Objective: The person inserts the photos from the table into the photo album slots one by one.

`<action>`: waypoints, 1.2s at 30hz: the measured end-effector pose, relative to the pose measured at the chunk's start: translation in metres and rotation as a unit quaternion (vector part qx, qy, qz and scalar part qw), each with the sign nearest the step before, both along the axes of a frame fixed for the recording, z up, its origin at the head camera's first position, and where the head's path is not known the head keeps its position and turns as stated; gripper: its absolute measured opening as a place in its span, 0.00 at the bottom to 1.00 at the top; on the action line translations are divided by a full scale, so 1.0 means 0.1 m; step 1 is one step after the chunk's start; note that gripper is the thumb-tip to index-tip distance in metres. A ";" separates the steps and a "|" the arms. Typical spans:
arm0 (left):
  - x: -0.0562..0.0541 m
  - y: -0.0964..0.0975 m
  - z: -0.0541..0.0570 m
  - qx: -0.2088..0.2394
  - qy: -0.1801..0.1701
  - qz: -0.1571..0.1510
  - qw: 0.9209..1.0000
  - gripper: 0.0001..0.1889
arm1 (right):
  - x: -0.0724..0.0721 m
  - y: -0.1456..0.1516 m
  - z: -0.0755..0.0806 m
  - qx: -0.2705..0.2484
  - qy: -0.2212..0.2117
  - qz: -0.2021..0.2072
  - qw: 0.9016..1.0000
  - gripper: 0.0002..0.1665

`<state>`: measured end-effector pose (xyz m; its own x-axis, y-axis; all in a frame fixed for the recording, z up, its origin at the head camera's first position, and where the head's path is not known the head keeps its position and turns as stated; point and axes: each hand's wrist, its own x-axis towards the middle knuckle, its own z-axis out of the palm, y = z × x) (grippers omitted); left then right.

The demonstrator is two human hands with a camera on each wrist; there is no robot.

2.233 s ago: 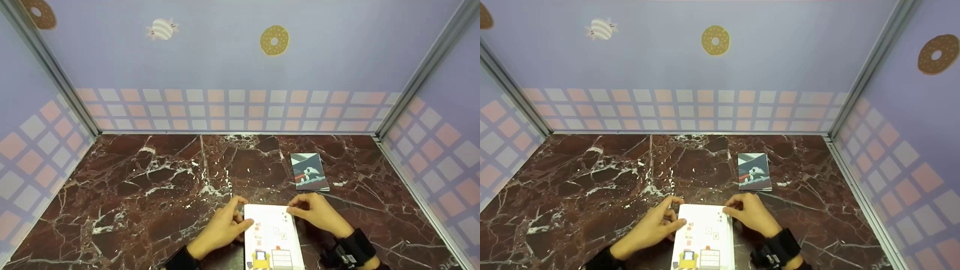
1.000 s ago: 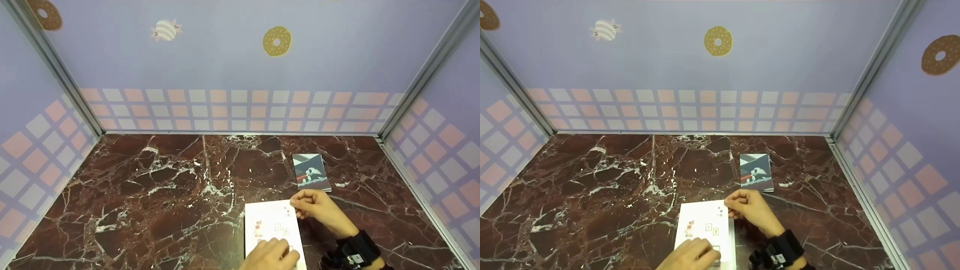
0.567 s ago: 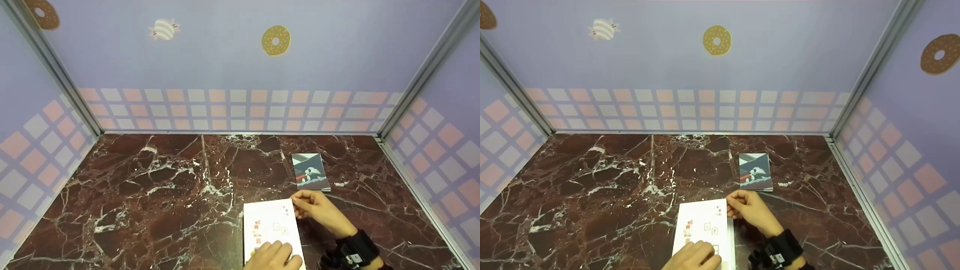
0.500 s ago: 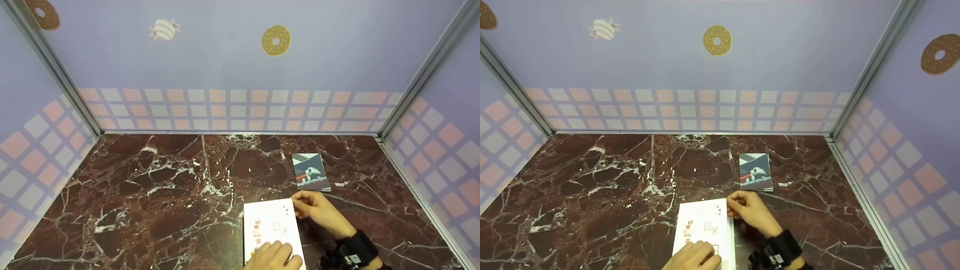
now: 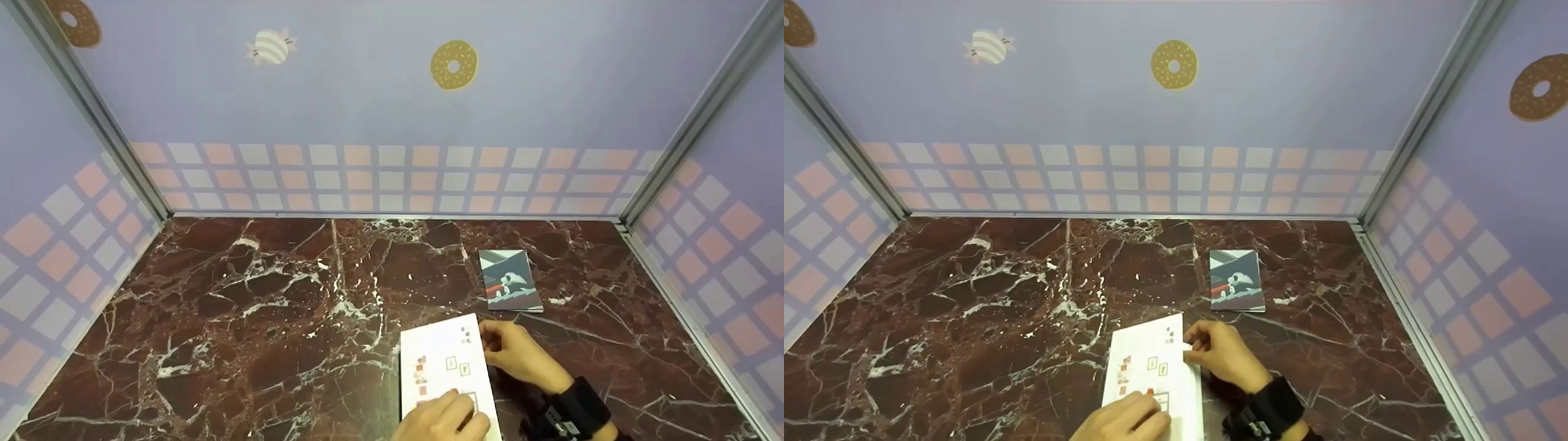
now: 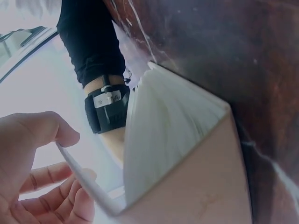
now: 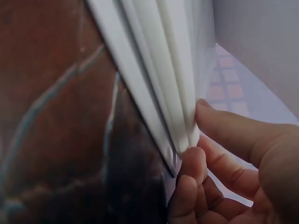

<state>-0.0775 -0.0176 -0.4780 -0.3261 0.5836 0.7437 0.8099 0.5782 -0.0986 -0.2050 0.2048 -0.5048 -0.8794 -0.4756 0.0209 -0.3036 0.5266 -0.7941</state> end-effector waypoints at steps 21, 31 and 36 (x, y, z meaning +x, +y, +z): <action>0.12 -0.62 0.32 0.109 -0.041 0.001 0.993 0.13 | 0.01 0.04 0.02 -0.005 -0.064 0.001 0.998 0.15; 0.25 -1.03 0.29 0.162 -0.073 0.061 0.982 0.18 | 0.02 0.02 0.04 -0.014 -0.073 0.007 0.997 0.16; 0.31 -1.18 0.21 0.179 -0.077 0.134 0.972 0.19 | 0.03 0.04 0.04 -0.014 -0.078 0.008 0.997 0.16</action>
<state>-0.0460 -0.1361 -0.4568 -0.5535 0.1750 0.8142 0.6151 0.7451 0.2580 -0.2019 0.2083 -0.5012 -0.8658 -0.4901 -0.1015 -0.1839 0.5000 -0.8463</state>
